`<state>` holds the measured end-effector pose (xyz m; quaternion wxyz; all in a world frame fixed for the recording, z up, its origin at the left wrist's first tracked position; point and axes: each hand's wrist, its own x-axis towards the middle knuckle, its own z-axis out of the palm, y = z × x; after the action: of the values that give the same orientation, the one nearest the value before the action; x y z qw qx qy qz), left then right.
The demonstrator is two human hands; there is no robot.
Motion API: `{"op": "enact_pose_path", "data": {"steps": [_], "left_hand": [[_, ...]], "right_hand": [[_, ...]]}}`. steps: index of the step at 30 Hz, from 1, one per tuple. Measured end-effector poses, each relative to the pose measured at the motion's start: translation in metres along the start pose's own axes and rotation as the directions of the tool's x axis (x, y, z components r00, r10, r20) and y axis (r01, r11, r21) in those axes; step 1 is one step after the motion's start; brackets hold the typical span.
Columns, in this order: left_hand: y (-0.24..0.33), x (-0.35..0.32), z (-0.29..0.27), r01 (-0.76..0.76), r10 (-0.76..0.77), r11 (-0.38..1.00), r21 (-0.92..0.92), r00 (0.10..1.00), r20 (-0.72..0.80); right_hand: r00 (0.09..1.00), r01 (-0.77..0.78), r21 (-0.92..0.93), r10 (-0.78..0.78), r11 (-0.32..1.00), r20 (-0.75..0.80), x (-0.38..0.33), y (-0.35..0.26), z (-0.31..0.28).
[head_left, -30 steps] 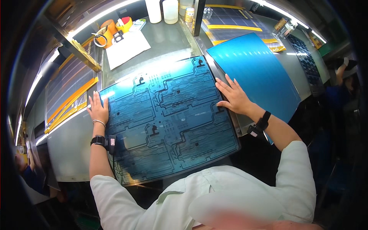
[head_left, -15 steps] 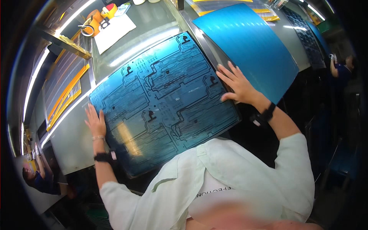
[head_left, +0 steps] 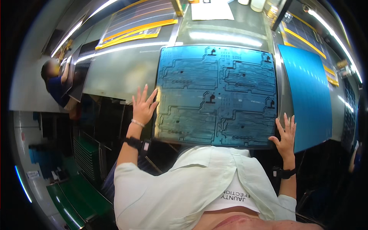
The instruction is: Inspecting and sorting large patterned sheets on a light table.
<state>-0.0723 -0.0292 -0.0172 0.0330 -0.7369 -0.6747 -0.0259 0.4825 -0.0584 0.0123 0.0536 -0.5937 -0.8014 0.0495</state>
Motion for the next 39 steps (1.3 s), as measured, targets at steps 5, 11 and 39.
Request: {"op": "enact_pose_path", "data": {"steps": [5, 11, 39], "left_hand": [[-0.020, 0.064, -0.005, -0.049, 0.049, 0.998, 0.027, 0.999, -0.012], [-0.033, 0.085, 0.000, -0.194, 0.201, 0.967, 0.166, 0.979, -0.028], [0.027, -0.075, -0.004, 0.702, -0.384, -0.259, -0.663, 0.556, 0.738]], "right_hand": [[0.998, 0.047, -0.126, -0.043, 0.991, 0.036, 0.038, 0.011, -0.005], [0.981, 0.069, 0.025, -0.073, 0.997, 0.180, 0.039, 0.016, -0.010], [0.985, 0.077, 0.085, -0.063, 0.993, -0.161, -0.009, -0.002, -0.006]]}}
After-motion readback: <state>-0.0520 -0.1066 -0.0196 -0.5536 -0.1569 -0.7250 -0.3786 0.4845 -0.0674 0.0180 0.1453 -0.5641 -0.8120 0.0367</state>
